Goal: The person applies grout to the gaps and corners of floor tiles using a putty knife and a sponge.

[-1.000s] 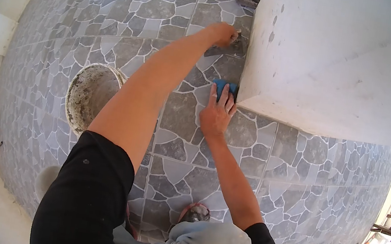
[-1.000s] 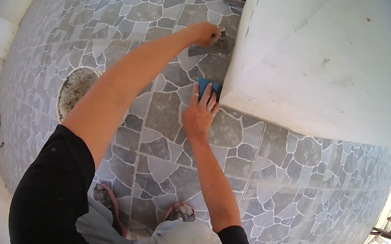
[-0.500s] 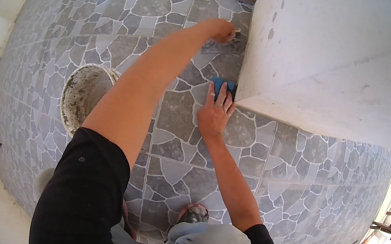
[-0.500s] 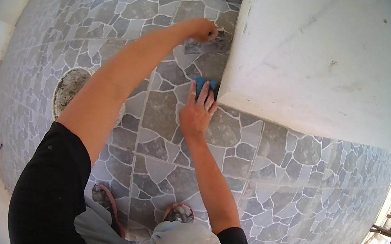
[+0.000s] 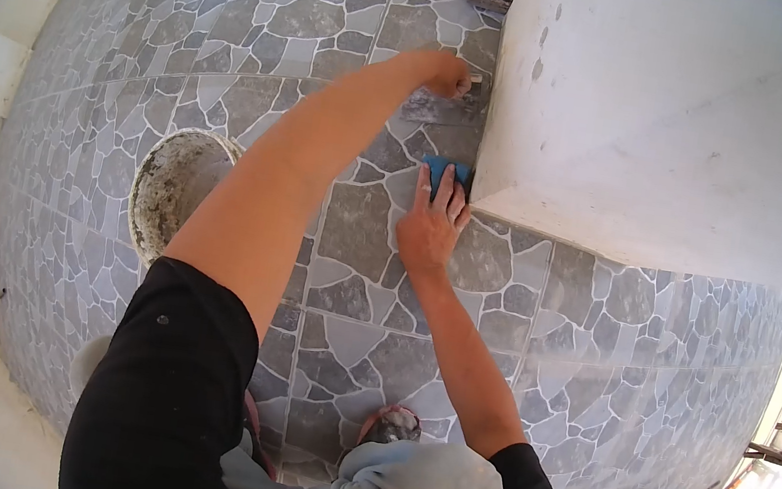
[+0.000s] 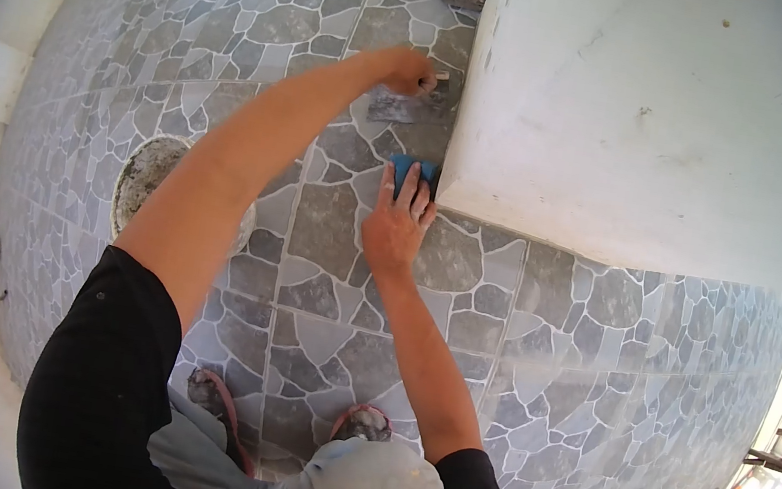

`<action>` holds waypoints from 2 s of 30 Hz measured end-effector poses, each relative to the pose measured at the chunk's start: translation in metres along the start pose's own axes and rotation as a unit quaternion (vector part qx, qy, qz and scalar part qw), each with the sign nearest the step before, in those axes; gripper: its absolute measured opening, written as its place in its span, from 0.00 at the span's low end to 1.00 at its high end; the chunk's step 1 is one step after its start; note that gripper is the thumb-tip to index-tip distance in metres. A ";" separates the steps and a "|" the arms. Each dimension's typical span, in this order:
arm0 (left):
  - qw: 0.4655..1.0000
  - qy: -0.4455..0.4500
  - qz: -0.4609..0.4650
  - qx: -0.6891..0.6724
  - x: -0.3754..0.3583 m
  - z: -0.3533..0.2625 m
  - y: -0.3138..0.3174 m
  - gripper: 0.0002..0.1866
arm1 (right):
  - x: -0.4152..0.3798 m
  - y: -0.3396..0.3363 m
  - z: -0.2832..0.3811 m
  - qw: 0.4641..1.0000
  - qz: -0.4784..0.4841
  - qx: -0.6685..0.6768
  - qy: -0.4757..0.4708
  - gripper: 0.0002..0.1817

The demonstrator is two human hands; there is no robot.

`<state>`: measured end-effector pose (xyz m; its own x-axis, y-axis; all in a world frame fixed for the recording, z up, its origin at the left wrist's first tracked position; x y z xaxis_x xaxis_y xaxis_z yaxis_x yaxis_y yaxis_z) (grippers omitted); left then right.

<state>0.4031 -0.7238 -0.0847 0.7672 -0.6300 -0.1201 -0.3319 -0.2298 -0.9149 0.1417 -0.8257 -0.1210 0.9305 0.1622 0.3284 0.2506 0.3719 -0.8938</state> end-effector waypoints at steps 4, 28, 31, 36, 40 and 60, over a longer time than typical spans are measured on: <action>0.998 -0.053 0.017 0.001 -0.041 -0.025 -0.054 0.03 | 0.000 -0.002 0.001 1.000 0.026 -0.015 -0.006 0.36; 0.902 -0.350 -0.251 -0.020 -0.512 -0.205 -0.208 0.03 | 0.149 0.047 -0.018 0.977 0.023 -0.201 0.062 0.27; 0.907 -0.342 -0.238 -0.066 -0.506 -0.214 -0.193 0.06 | 0.086 0.030 0.001 0.977 0.048 -0.195 0.067 0.28; 0.905 -0.343 -0.230 -0.100 -0.497 -0.181 -0.187 0.06 | 0.116 0.046 -0.009 0.983 -0.060 -0.134 0.106 0.27; 0.886 -0.352 -0.275 -0.122 -0.498 -0.167 -0.193 0.06 | 0.219 0.071 -0.028 0.980 -0.079 -0.119 0.137 0.25; 0.915 -0.239 -0.262 -0.193 -0.522 -0.231 -0.205 0.04 | -0.009 -0.035 0.011 0.976 0.135 -0.173 -0.010 0.20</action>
<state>-0.0559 -0.5188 0.2543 0.9983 0.0164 0.0567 0.0515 -0.7099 -0.7025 0.1219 -0.8304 -0.0898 0.9704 0.2312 0.0703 0.0764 -0.0175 -0.9969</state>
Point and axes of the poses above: each hand's wrist, its own x-axis towards the middle knuckle, its own y-axis out of the palm, z = x × y, the point moved 4 cm from there along x, towards the middle knuckle, and after that the axes turned 1 degree about x, right-handed, at the moved point
